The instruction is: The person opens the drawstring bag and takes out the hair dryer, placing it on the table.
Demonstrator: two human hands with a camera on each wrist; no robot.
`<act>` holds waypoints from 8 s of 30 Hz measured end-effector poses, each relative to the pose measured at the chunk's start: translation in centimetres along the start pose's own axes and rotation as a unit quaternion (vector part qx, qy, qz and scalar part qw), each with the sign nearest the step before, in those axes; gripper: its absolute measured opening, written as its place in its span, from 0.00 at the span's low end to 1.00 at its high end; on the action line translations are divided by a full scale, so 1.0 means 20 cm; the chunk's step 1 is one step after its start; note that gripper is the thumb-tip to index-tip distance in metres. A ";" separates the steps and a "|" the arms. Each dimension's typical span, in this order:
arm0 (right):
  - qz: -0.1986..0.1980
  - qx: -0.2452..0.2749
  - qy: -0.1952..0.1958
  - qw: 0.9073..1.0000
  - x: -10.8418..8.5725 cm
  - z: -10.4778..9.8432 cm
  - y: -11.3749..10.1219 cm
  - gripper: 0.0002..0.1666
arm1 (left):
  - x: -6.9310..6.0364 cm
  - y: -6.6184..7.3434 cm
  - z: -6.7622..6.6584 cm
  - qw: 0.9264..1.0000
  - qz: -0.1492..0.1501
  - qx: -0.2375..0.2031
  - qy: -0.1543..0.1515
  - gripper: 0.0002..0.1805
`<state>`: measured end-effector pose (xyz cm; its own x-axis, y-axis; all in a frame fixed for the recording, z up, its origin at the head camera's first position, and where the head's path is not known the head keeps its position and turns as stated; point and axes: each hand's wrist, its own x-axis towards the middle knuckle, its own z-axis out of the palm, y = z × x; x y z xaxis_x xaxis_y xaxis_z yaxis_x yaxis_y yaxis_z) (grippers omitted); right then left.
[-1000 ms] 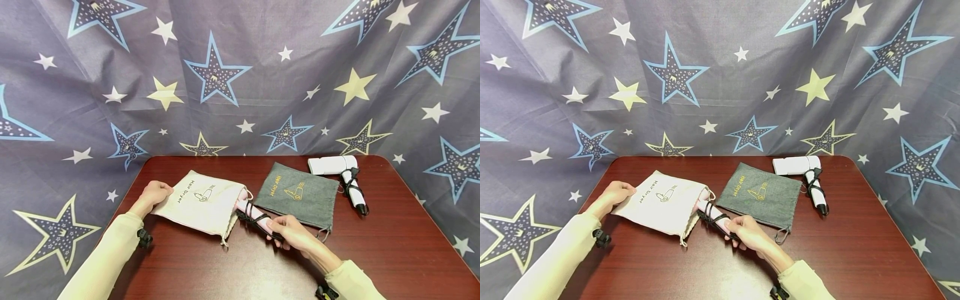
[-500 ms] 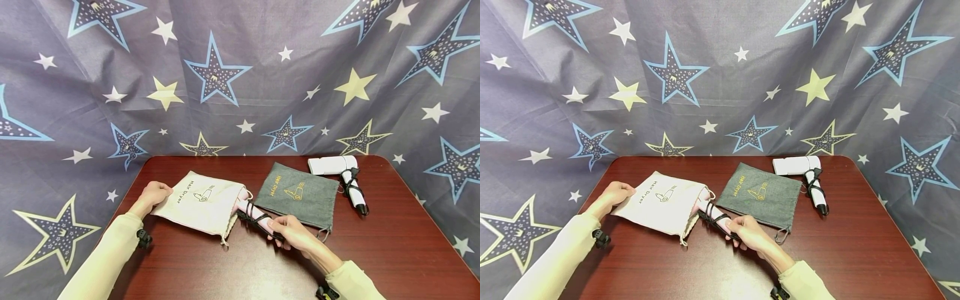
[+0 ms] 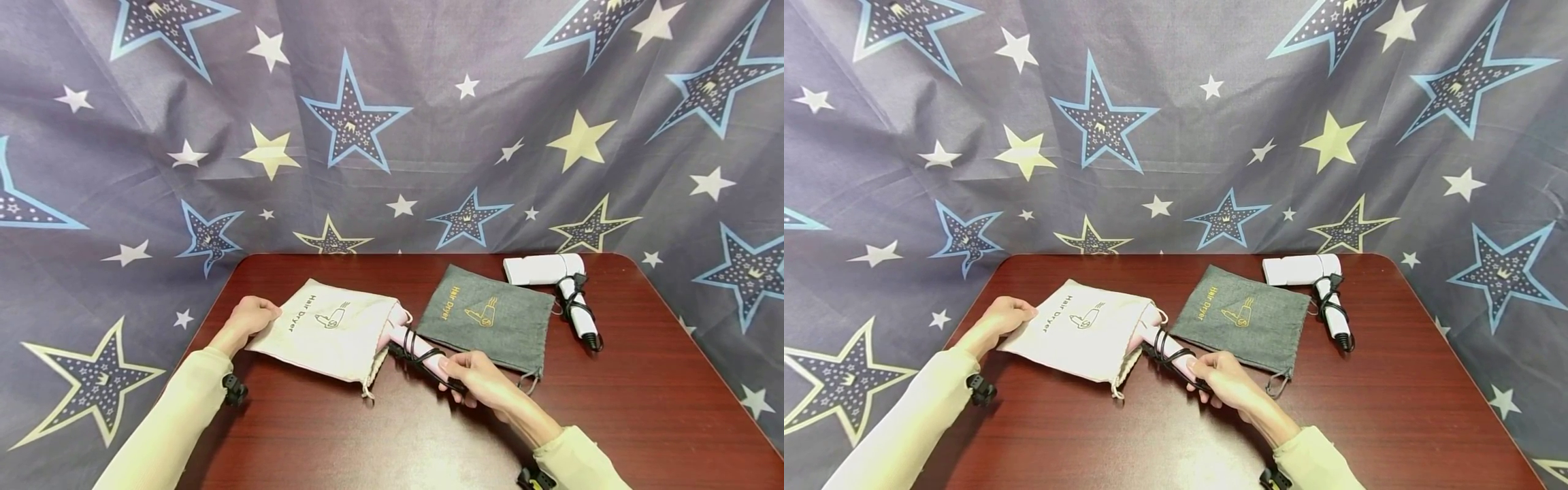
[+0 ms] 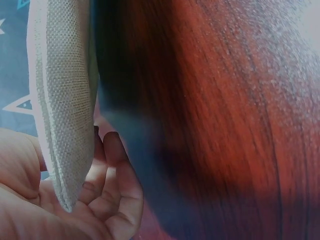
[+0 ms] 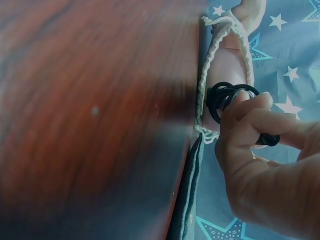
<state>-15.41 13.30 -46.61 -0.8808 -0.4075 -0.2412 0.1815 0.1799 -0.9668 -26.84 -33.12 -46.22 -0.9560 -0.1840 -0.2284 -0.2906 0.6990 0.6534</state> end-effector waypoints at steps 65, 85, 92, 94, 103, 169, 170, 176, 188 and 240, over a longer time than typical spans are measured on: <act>0.004 0.008 0.019 1.000 0.00 -0.02 0.03 0.23 | 0.01 -0.04 -0.02 0.999 -0.027 -0.027 -0.009 0.12; -0.002 0.000 0.016 1.000 0.00 -0.02 0.03 0.24 | 0.03 -0.07 -0.03 0.999 -0.031 -0.033 -0.009 0.12; -0.010 0.008 0.013 1.000 -0.01 -0.02 0.02 0.23 | 0.02 -0.08 -0.03 0.999 -0.028 -0.024 0.001 0.13; -0.008 0.008 0.013 1.000 -0.01 -0.02 0.02 0.23 | 0.02 -0.09 -0.03 0.999 -0.028 -0.025 0.000 0.12; -0.001 0.009 0.016 1.000 -0.01 -0.02 0.04 0.24 | 0.02 -0.09 -0.04 0.999 -0.026 -0.024 -0.003 0.12; -0.004 0.012 0.032 0.999 -0.05 -0.07 0.02 0.23 | 0.02 -0.11 -0.07 0.999 -0.022 0.027 0.038 0.14; -0.006 0.013 0.030 0.999 -0.05 -0.07 0.02 0.23 | 0.01 -0.12 -0.07 0.999 -0.019 0.028 0.040 0.14; -0.009 0.014 0.030 0.999 -0.05 -0.08 0.03 0.23 | 0.02 -0.13 -0.06 0.998 -0.010 0.029 0.058 0.12; -0.009 0.023 0.034 0.999 -0.06 -0.09 0.01 0.22 | -0.11 0.04 0.04 0.986 0.068 0.129 0.081 0.28; -0.002 0.038 0.075 0.996 0.02 -0.05 -0.02 0.24 | -0.25 0.16 0.28 0.968 0.103 0.227 0.003 0.40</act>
<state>-16.28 14.02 -46.13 -0.9360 -0.2695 -0.2267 0.2047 0.1075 -0.9729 -22.85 -26.15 -46.96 -0.9924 -0.0119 -0.1227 -0.0484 0.9531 0.2987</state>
